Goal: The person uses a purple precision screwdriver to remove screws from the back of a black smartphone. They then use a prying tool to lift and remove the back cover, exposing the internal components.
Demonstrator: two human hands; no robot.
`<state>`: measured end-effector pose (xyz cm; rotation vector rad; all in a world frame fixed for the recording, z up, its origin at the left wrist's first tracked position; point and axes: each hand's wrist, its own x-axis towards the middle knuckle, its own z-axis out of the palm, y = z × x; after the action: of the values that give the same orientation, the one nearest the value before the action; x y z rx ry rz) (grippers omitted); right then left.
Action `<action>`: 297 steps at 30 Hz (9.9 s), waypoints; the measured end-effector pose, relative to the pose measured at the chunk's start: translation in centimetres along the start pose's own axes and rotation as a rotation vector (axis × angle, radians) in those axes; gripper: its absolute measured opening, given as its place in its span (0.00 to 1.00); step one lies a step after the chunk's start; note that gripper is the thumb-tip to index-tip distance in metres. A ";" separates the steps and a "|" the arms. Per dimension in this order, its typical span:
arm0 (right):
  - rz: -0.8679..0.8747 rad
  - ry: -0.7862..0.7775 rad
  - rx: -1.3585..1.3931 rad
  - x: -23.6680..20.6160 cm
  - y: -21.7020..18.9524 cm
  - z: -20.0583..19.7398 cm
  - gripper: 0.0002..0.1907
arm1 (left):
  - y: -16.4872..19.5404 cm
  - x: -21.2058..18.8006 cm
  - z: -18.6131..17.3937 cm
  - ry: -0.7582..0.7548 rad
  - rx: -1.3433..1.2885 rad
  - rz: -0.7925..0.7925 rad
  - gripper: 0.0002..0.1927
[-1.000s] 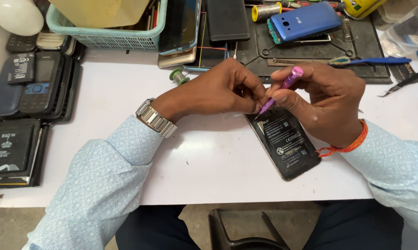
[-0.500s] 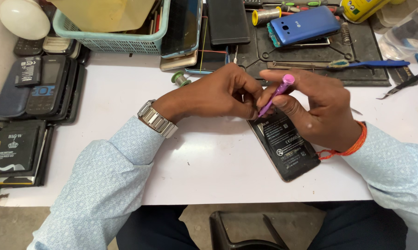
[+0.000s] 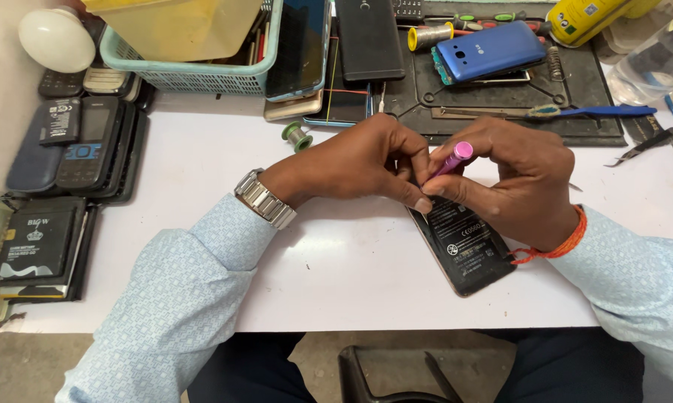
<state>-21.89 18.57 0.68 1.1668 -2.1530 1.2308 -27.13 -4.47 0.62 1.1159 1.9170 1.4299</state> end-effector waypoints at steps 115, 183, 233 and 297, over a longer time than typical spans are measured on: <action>0.080 -0.040 0.078 0.7 3.6 -6.7 0.10 | 1.7 5.0 1.8 0.053 0.204 -0.058 0.11; 0.114 -0.202 0.247 -3.6 2.2 -6.0 0.06 | -0.8 4.6 3.3 0.151 0.340 0.253 0.04; -0.037 -0.227 0.173 -3.9 0.0 -9.9 0.10 | 1.3 5.3 9.3 0.847 -0.056 0.515 0.14; -0.226 -0.461 0.193 -2.3 -0.9 -10.9 0.09 | 2.0 5.4 8.8 0.445 -0.121 0.286 0.08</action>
<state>-20.43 28.61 5.41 1.8755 -2.1572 1.1739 -22.55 4.94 0.07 1.1172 1.9768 2.0677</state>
